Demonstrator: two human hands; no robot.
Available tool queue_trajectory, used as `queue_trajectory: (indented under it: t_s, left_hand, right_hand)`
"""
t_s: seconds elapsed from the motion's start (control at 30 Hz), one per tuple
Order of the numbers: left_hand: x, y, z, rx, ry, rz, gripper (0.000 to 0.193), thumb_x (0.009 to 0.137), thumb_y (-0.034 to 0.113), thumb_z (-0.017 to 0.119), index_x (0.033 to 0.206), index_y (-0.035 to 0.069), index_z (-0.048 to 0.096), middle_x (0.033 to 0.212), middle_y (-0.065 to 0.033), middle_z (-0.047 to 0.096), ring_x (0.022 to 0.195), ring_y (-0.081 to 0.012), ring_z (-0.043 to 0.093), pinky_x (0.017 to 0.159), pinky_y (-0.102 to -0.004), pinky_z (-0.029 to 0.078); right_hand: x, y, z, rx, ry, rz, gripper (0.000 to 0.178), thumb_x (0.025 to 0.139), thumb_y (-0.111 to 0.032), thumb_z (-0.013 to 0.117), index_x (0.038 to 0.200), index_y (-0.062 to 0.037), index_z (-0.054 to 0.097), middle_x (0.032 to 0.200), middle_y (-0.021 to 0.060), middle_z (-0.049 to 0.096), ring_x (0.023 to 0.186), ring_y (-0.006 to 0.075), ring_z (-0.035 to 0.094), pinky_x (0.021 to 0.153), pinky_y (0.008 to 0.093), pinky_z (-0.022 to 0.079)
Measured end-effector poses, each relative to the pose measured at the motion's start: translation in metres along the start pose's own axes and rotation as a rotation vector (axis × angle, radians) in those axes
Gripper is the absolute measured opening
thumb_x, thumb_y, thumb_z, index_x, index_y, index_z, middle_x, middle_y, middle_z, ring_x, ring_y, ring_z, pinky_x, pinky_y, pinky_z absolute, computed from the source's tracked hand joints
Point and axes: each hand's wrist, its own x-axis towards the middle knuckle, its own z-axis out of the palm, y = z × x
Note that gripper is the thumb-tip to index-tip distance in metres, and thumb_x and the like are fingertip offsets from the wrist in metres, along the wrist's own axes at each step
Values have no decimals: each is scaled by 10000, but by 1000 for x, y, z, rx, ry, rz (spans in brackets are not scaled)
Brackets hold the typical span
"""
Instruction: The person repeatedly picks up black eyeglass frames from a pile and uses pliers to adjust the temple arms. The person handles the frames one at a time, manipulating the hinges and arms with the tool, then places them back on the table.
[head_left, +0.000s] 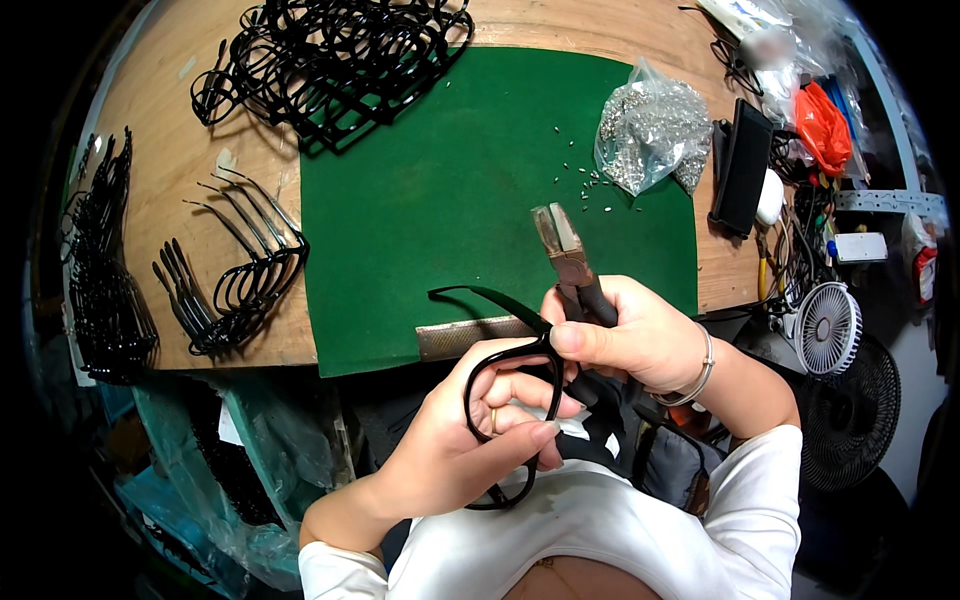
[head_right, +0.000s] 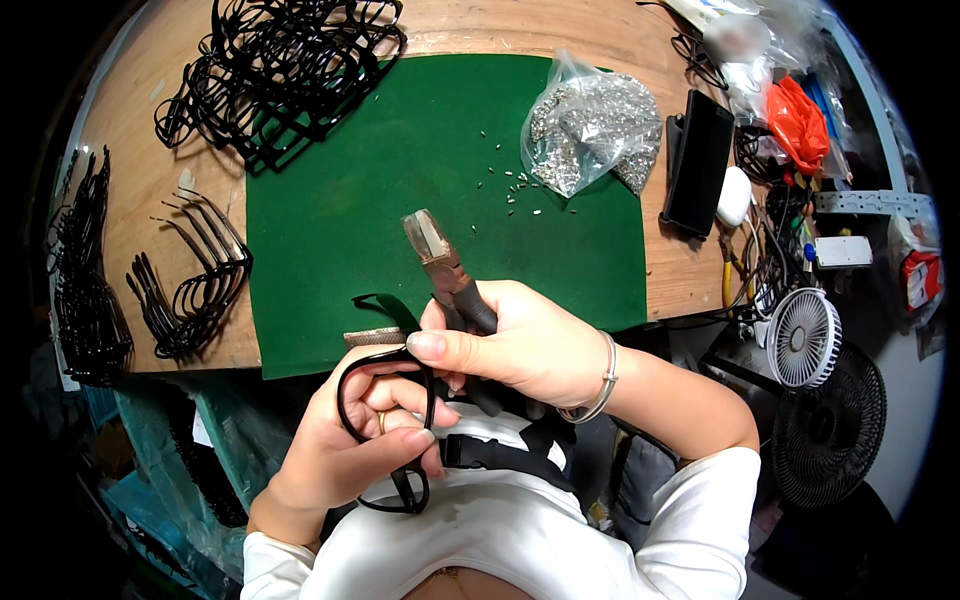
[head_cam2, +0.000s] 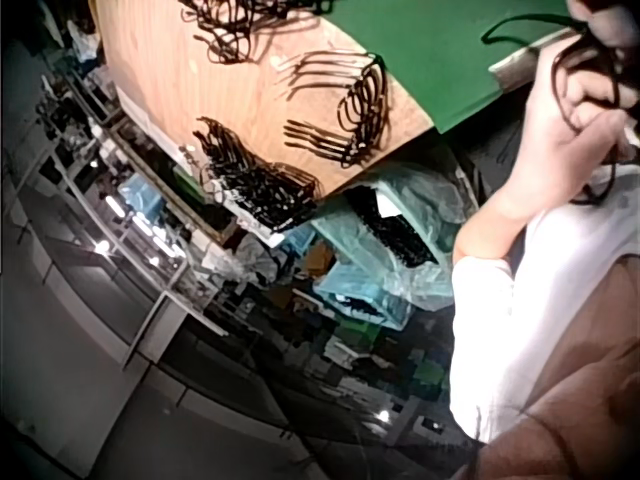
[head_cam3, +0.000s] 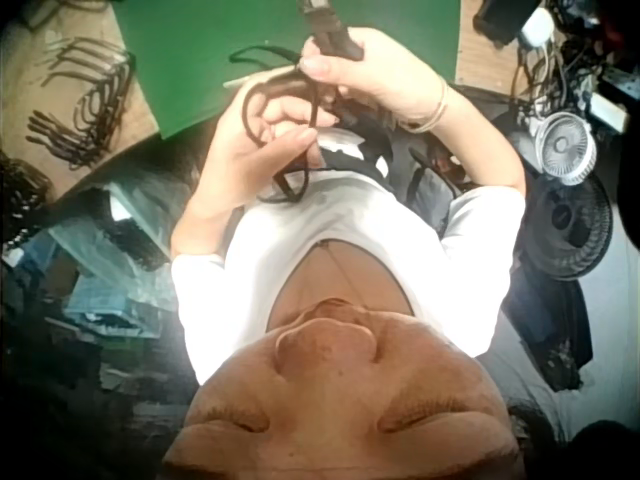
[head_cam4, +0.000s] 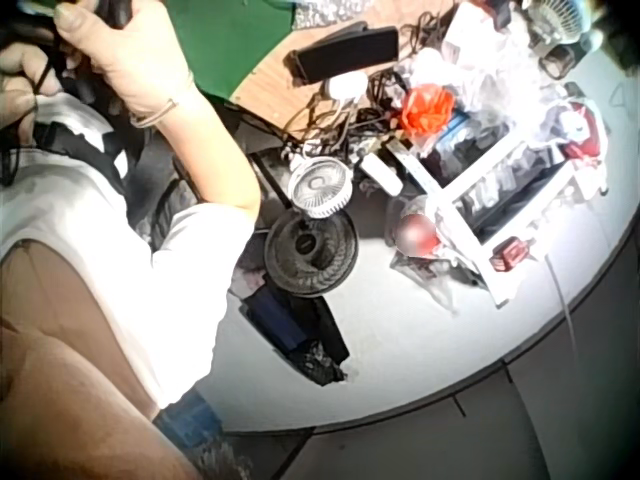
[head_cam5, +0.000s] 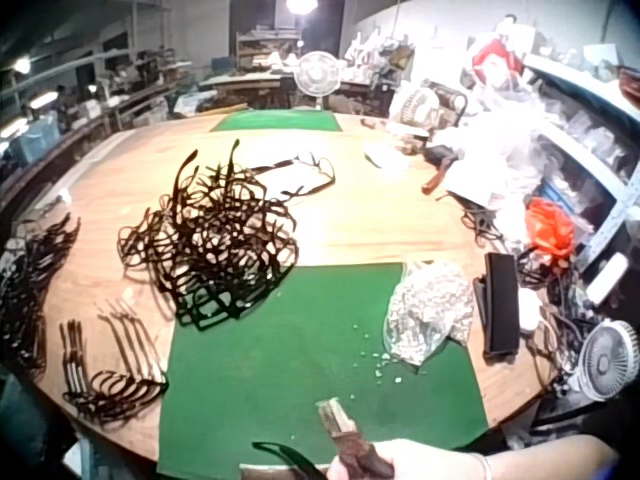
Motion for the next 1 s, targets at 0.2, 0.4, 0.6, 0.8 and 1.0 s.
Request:
queue_trajectory:
  t_s: [0.2,0.4,0.6,0.8,1.0]
  left_hand:
    - [-1,-3,0,44,20,18,486,812,-68,472,1240,21,260,1015,-143,527,750,-117,575,672,-234,475]
    - [2,-12,1,126,83,118,476,773,-123,487,1195,-9,297,974,-157,531,786,-159,579,650,-273,517]
    - [-1,-8,-3,61,46,45,479,792,-91,483,1217,9,285,993,-147,528,749,-132,580,664,-248,492]
    - [-11,-2,-8,-22,24,48,508,784,-102,492,1237,27,302,991,-151,549,738,-147,589,663,-249,485]
    - [-18,6,-14,-46,75,-9,460,703,-173,484,1146,-75,407,889,-192,588,658,-223,608,604,-329,524]
  right_hand:
    - [2,0,2,-52,22,-8,219,819,-242,594,790,-46,501,675,-10,487,627,56,447,564,197,376]
    - [2,10,5,-191,133,-125,192,829,-206,581,807,-39,489,673,-28,462,619,33,401,543,188,352]
    - [2,11,4,-201,113,-110,218,819,-220,594,850,-33,487,731,-14,490,676,61,466,611,211,395]
    - [-2,4,-2,-82,72,-24,255,789,-220,629,894,-21,510,814,24,547,728,91,514,666,225,423]
    - [-24,1,-14,-757,-161,17,351,855,-336,499,927,8,521,697,99,544,658,173,538,625,300,430]
